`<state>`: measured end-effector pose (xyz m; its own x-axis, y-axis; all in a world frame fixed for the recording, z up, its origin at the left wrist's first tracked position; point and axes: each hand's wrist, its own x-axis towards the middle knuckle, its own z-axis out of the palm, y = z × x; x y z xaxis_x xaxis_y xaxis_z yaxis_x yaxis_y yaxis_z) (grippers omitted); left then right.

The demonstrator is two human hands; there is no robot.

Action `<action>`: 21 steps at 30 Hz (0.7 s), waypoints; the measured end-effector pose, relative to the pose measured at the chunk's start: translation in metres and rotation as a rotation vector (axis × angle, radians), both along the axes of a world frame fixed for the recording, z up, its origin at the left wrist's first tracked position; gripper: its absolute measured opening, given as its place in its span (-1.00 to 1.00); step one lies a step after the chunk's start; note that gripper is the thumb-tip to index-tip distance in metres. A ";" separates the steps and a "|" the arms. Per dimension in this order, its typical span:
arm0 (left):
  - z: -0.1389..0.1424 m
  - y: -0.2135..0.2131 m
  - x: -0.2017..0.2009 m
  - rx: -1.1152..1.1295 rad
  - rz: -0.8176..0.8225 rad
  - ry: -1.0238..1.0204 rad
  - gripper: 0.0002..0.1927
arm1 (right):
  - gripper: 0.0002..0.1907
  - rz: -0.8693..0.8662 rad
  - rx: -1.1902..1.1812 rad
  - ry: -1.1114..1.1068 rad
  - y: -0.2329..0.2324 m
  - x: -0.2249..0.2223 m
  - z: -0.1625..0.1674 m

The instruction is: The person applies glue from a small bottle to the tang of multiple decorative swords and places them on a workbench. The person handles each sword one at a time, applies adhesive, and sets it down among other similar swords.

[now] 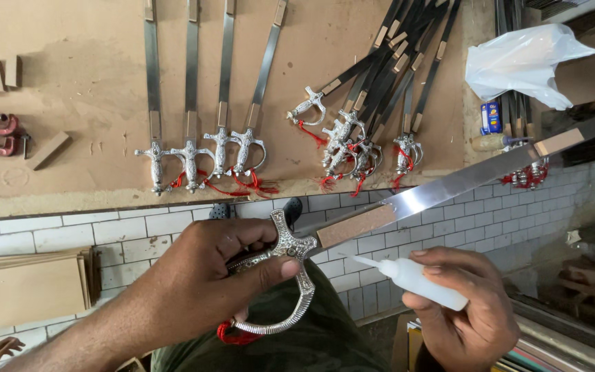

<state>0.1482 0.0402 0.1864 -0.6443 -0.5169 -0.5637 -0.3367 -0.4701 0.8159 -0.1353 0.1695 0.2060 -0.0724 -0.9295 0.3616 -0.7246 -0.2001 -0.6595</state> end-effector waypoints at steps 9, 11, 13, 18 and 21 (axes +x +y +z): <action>0.001 0.002 0.006 -0.035 -0.027 0.040 -0.70 | -0.60 0.005 -0.001 0.103 -0.005 0.011 -0.001; 0.000 0.002 0.009 -0.041 -0.036 0.033 -0.72 | -0.61 -0.033 -0.021 0.133 -0.003 0.011 0.000; -0.001 0.002 0.012 -0.069 -0.037 0.017 -0.72 | -0.63 -0.055 -0.018 0.155 -0.002 0.010 0.002; -0.005 0.005 0.019 -0.120 -0.022 0.044 -0.70 | -0.65 -0.126 -0.011 0.149 0.002 0.006 0.005; -0.008 0.009 0.023 -0.119 -0.016 0.095 -0.70 | -0.65 -0.134 -0.037 0.128 0.003 0.002 0.006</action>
